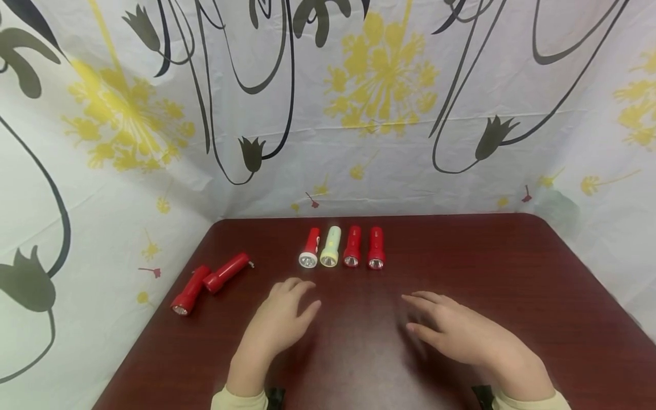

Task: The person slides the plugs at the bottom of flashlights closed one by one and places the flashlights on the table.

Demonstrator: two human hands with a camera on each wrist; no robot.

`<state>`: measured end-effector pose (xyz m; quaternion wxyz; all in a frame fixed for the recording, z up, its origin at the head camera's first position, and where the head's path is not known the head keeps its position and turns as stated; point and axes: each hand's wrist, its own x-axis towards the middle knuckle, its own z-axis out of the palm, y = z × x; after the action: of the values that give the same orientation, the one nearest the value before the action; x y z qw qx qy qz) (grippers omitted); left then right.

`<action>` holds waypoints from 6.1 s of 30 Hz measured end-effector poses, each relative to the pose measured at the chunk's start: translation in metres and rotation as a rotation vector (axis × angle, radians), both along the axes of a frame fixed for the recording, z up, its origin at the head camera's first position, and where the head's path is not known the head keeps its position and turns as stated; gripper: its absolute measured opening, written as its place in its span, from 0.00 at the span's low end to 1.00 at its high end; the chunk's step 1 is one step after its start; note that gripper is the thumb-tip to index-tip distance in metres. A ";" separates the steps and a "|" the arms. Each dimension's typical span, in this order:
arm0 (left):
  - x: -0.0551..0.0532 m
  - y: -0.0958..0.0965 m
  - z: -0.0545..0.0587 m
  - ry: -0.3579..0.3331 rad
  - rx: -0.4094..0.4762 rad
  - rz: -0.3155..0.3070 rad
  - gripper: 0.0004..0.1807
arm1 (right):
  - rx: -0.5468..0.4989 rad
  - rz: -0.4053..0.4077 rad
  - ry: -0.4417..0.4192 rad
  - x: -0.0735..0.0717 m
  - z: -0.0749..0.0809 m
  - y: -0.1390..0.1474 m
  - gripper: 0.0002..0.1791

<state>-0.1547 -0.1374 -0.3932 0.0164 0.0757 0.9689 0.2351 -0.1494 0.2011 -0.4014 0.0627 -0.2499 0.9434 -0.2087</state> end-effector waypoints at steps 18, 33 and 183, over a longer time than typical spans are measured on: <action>0.004 0.010 -0.008 -0.019 0.026 -0.073 0.26 | 0.011 -0.011 0.022 0.004 -0.002 -0.002 0.32; 0.007 0.024 -0.016 -0.020 0.000 -0.148 0.25 | 0.005 -0.014 0.065 0.007 -0.004 -0.001 0.32; -0.027 -0.004 0.033 0.149 0.076 0.007 0.40 | -0.006 0.019 0.036 0.018 0.008 -0.024 0.37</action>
<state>-0.1814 -0.1414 -0.3598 -0.0595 0.0903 0.9581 0.2653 -0.1317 0.1768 -0.3935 0.0472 -0.2625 0.9415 -0.2063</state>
